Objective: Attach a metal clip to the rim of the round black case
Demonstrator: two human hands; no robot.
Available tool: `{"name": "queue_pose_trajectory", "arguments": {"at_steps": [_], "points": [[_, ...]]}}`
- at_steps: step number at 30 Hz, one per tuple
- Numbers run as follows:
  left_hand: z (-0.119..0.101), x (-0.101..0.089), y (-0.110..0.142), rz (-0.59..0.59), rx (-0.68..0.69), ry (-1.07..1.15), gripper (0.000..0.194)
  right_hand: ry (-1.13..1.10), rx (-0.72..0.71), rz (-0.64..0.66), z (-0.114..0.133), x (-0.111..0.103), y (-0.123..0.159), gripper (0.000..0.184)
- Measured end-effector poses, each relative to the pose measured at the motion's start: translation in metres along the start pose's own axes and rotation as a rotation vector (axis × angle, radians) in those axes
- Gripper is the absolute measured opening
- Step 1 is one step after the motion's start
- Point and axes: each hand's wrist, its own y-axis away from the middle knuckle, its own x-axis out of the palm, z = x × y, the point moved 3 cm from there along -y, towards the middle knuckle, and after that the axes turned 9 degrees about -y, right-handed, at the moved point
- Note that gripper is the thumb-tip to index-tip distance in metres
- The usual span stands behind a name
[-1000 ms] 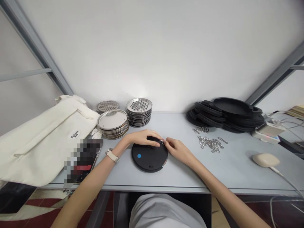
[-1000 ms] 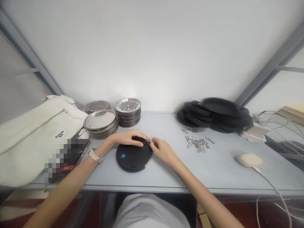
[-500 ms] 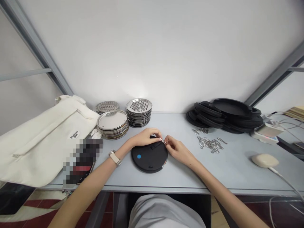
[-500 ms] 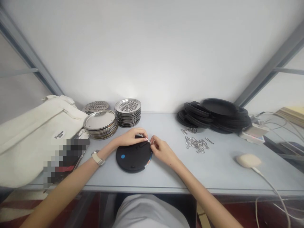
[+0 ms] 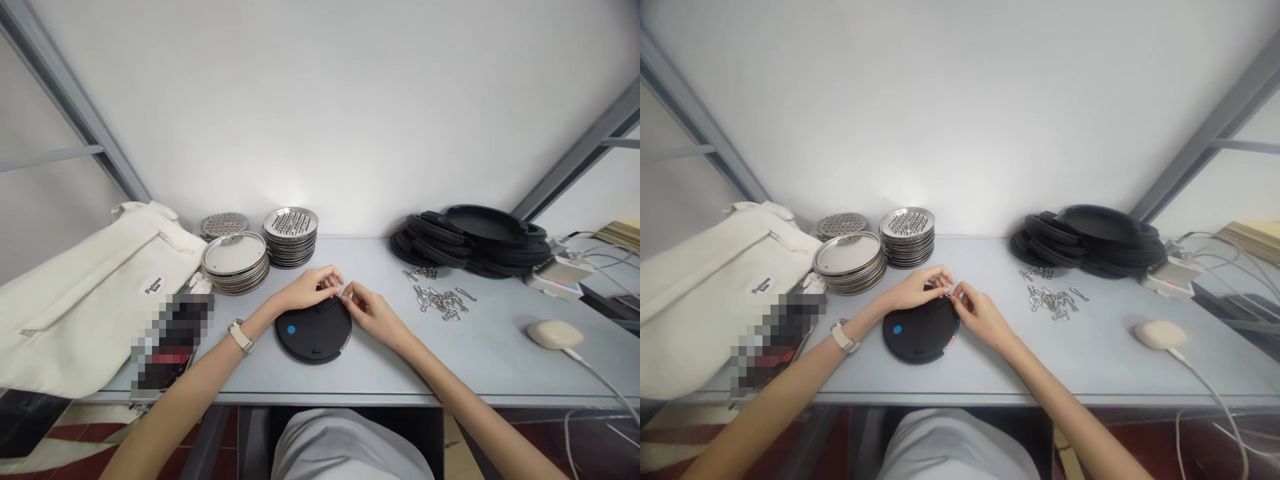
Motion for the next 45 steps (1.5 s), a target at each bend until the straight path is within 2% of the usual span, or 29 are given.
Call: {"name": "queue_pose_trajectory", "arguments": {"at_steps": [2, 5, 8, 11, 18, 25, 29, 35, 38, 45], "points": [[-0.002, -0.001, 0.002, -0.022, -0.010, -0.082, 0.022, -0.007, -0.007, -0.009, -0.001, 0.000, 0.000, 0.017], [-0.004, -0.003, 0.005, -0.015, -0.043, -0.328, 0.034, -0.002, -0.002, -0.066, -0.003, -0.002, -0.001, 0.015], [-0.004, -0.002, 0.006, 0.068, -0.028, -0.461, 0.025, 0.004, -0.036, -0.116, -0.003, -0.005, -0.002, 0.013], [-0.004, -0.001, 0.006, 0.118, 0.019, -0.414, 0.012, -0.051, -0.053, -0.098, -0.004, -0.005, -0.003, 0.012], [-0.007, -0.003, 0.006, 0.198, 0.095, -0.225, 0.012, -0.255, 0.059, -0.026, -0.012, -0.002, -0.005, 0.021], [-0.003, -0.006, 0.006, 0.163, 0.127, -0.229, 0.019, -0.223, 0.068, 0.073, -0.012, 0.000, -0.003, 0.027], [-0.002, -0.005, 0.007, 0.161, 0.141, -0.272, 0.017, -0.314, 0.096, 0.120, -0.010, 0.000, -0.002, 0.030], [0.002, -0.002, 0.008, 0.271, 0.104, -0.205, 0.021, -0.522, 0.119, 0.327, -0.012, 0.000, 0.000, 0.036], [0.004, 0.000, 0.008, 0.284, 0.091, -0.182, 0.022, -0.588, 0.114, 0.399, -0.016, 0.000, 0.001, 0.038], [0.004, -0.004, 0.008, 0.301, 0.100, -0.127, 0.020, -0.638, 0.160, 0.366, -0.015, 0.001, 0.001, 0.040]]}}
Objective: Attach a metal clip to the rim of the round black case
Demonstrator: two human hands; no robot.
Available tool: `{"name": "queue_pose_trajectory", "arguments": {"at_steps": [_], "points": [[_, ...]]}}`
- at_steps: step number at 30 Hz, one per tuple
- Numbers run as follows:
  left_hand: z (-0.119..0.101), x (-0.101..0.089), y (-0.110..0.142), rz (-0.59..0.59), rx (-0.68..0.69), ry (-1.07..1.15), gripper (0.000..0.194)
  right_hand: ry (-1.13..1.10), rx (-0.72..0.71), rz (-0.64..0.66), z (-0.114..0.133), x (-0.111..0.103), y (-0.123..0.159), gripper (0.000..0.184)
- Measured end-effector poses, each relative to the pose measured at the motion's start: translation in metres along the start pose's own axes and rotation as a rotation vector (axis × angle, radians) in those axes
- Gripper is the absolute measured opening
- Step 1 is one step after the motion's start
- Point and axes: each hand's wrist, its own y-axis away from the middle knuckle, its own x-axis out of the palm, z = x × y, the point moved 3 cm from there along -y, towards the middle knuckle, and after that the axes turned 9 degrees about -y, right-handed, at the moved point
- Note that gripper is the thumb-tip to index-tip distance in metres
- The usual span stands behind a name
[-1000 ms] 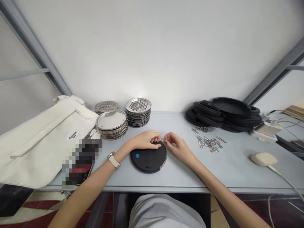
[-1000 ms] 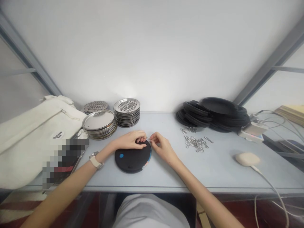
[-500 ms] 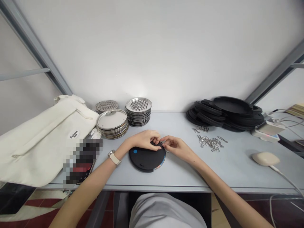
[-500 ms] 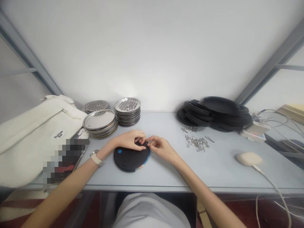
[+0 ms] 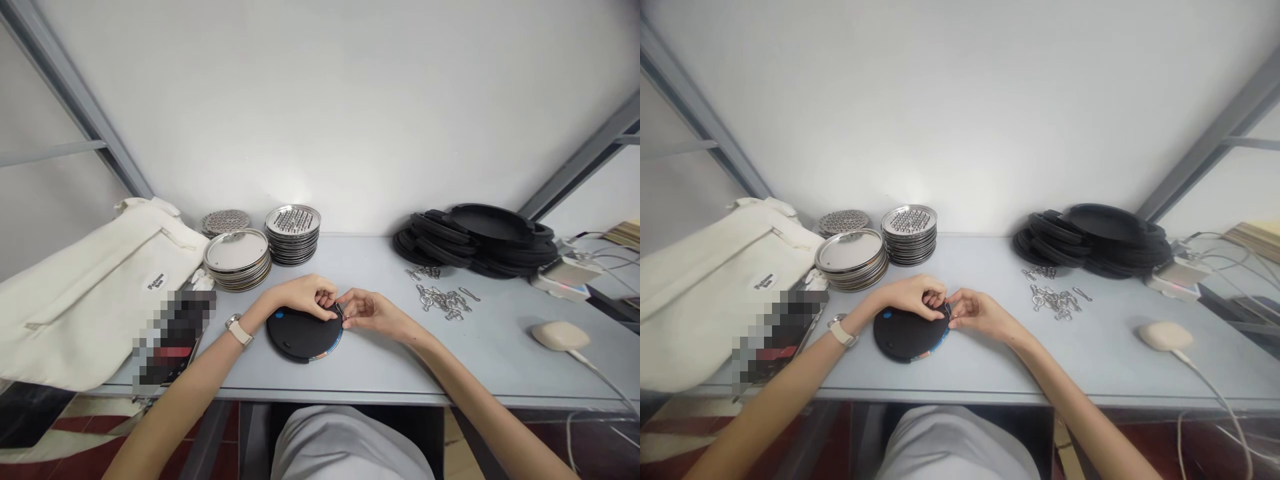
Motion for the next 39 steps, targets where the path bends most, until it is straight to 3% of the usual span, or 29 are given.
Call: {"name": "queue_pose_trajectory", "arguments": {"at_steps": [5, 11, 16, 39], "points": [[-0.001, -0.008, 0.005, 0.073, -0.023, 0.071, 0.025, -0.047, -0.034, 0.006, 0.000, 0.002, -0.001, 0.039], [-0.003, -0.002, 0.003, 0.021, -0.043, 0.078, 0.015, -0.091, -0.023, 0.026, -0.001, 0.000, -0.002, 0.037], [0.000, 0.005, 0.000, -0.019, -0.058, 0.062, 0.020, -0.111, -0.015, 0.029, -0.001, -0.001, -0.003, 0.040], [0.003, 0.014, -0.006, -0.040, -0.077, 0.159, 0.021, -0.131, -0.020, 0.036, 0.005, 0.003, -0.002, 0.042]]}}
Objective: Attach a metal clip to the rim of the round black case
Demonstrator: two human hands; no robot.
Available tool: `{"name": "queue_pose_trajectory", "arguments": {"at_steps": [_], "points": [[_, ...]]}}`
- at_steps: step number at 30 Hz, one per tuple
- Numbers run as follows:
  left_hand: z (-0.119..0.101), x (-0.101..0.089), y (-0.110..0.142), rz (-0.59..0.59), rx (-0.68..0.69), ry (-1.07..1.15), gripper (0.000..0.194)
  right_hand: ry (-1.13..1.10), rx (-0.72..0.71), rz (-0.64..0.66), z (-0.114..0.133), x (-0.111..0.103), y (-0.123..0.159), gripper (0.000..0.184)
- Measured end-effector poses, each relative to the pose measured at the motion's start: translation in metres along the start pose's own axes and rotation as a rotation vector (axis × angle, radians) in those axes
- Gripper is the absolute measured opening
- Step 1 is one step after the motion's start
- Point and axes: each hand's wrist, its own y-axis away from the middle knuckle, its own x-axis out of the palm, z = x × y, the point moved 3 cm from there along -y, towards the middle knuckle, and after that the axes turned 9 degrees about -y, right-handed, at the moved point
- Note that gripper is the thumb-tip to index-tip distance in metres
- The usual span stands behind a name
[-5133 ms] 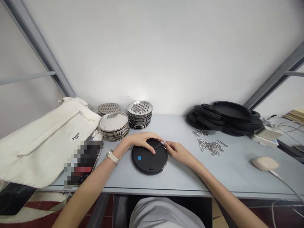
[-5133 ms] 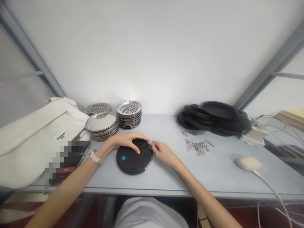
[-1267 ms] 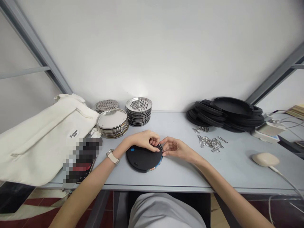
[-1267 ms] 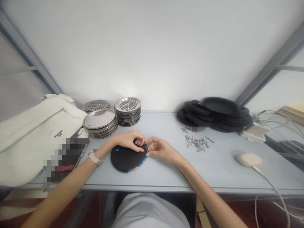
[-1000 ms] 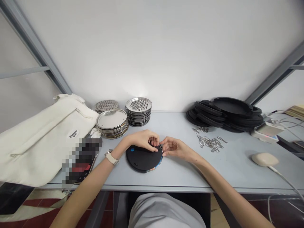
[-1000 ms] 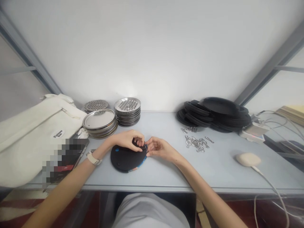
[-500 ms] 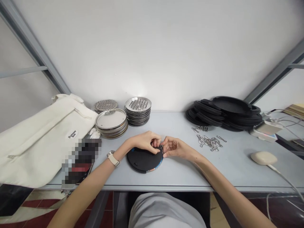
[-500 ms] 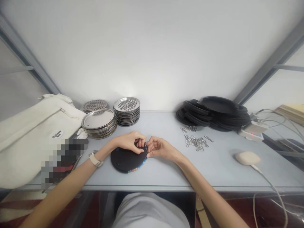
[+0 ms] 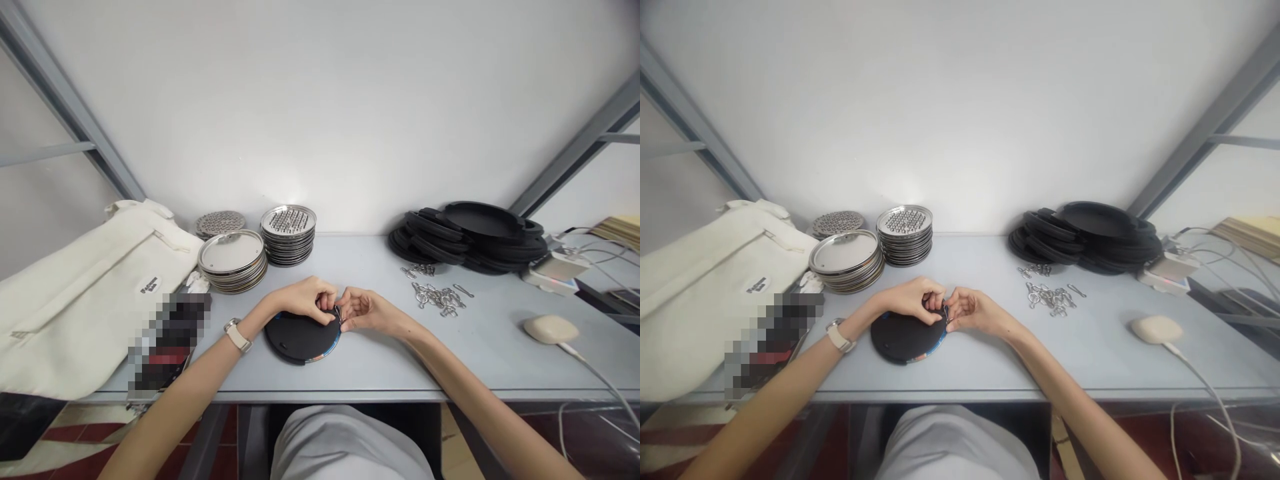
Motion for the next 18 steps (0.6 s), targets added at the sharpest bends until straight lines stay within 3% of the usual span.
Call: {"name": "queue_pose_trajectory", "arguments": {"at_steps": [18], "points": [[0.0003, -0.0021, -0.0003, 0.015, 0.015, -0.023, 0.023, -0.017, -0.005, 0.009, -0.0073, -0.0049, -0.0029, 0.041]]}}
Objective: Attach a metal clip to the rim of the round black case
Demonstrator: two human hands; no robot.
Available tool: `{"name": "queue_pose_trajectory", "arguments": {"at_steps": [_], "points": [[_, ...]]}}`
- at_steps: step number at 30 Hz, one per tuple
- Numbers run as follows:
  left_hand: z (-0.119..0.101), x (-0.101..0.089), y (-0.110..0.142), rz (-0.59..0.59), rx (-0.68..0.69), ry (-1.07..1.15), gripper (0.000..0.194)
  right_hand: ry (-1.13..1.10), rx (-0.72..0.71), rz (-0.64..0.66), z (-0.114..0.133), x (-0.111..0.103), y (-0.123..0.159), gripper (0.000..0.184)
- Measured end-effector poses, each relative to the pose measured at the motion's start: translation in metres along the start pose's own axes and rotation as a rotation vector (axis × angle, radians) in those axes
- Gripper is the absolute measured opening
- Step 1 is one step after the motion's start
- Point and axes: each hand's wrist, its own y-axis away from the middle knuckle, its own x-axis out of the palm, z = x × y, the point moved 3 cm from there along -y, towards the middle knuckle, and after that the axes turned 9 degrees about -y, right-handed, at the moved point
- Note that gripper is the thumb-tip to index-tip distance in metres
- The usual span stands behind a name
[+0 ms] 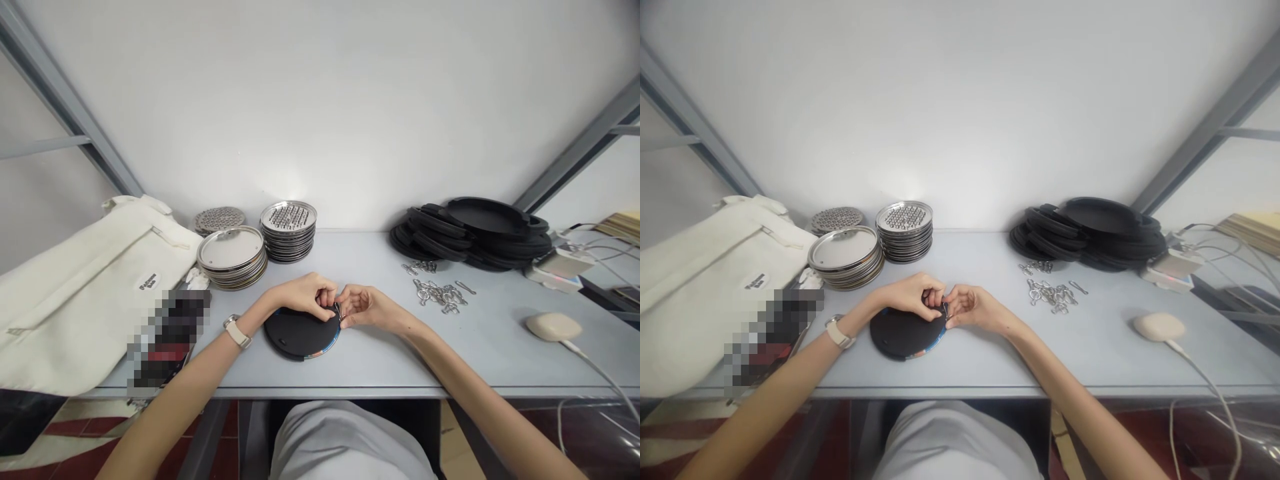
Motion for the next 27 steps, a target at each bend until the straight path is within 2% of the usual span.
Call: {"name": "queue_pose_trajectory", "arguments": {"at_steps": [8, 13, 19, 27], "points": [[-0.009, -0.004, 0.003, 0.040, 0.042, -0.070, 0.018, 0.081, 0.013, 0.015, 0.003, 0.004, 0.004, 0.038], [-0.013, -0.010, 0.008, 0.082, 0.003, -0.161, 0.019, 0.099, 0.021, -0.020, 0.004, 0.005, 0.008, 0.040], [-0.013, -0.011, 0.011, 0.081, -0.041, -0.315, 0.020, 0.106, -0.008, -0.022, 0.004, 0.006, 0.008, 0.037], [-0.018, -0.007, 0.008, 0.055, 0.004, -0.327, 0.022, 0.084, -0.032, -0.037, 0.001, 0.004, 0.006, 0.037]]}}
